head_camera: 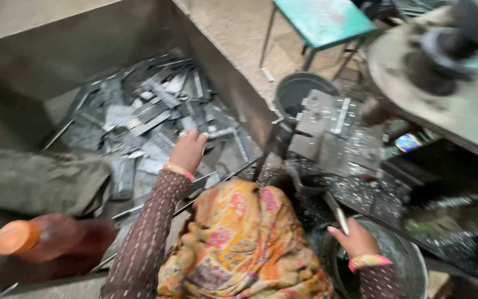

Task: The person sits on the floor and repeatedly picks up metal plates from a bin, places them into a press machine, and operates the lever to process them. The person then removes the processed plates and places them back into the bin.

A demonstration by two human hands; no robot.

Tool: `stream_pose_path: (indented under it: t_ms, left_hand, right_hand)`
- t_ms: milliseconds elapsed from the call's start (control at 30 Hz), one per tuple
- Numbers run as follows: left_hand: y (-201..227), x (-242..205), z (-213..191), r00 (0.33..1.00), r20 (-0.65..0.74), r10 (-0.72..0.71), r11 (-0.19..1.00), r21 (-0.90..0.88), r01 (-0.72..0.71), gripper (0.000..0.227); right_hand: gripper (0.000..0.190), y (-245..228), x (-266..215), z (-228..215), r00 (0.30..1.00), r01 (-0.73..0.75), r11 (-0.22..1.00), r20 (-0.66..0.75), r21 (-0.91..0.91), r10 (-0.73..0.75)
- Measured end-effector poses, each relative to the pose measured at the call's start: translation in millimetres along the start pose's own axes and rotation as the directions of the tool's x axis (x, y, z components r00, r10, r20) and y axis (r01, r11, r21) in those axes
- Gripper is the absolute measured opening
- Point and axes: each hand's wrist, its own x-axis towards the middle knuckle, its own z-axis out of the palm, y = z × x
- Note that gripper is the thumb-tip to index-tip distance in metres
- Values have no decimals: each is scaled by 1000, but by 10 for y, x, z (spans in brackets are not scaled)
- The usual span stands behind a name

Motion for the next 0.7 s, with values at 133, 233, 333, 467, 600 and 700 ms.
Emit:
stream_pose_path:
  t_ms: [133, 233, 333, 467, 600, 700]
  left_hand:
    - [947, 396, -420, 981, -194, 13, 996, 85, 3, 25]
    - [1680, 610, -340, 971, -211, 116, 992, 72, -103, 23]
    - [2383, 740, -105, 935, -177, 308, 950, 108, -292, 26]
    - [2658, 726, -120, 957, 57, 284, 953, -130, -275, 27]
    - [2879, 723, -214, 945, 294, 146, 985, 44, -166, 59]
    - [3130, 563, -71, 951, 231, 204, 974, 49, -221, 45]
  right_hand:
    - [57, -110, -45, -21, 1000, 15, 999, 0, -32, -15]
    - [57, -177, -34, -55, 1000, 27, 1000, 5, -17, -27]
    - [56, -176, -23, 12, 1000, 28, 999, -5, 15, -28]
    - [62, -144, 79, 75, 995, 97, 995, -18, 9, -97]
    - [66, -228, 68, 6, 993, 63, 998, 100, -13, -61]
    - [71, -306, 172, -163, 992, 62, 996, 118, -60, -55]
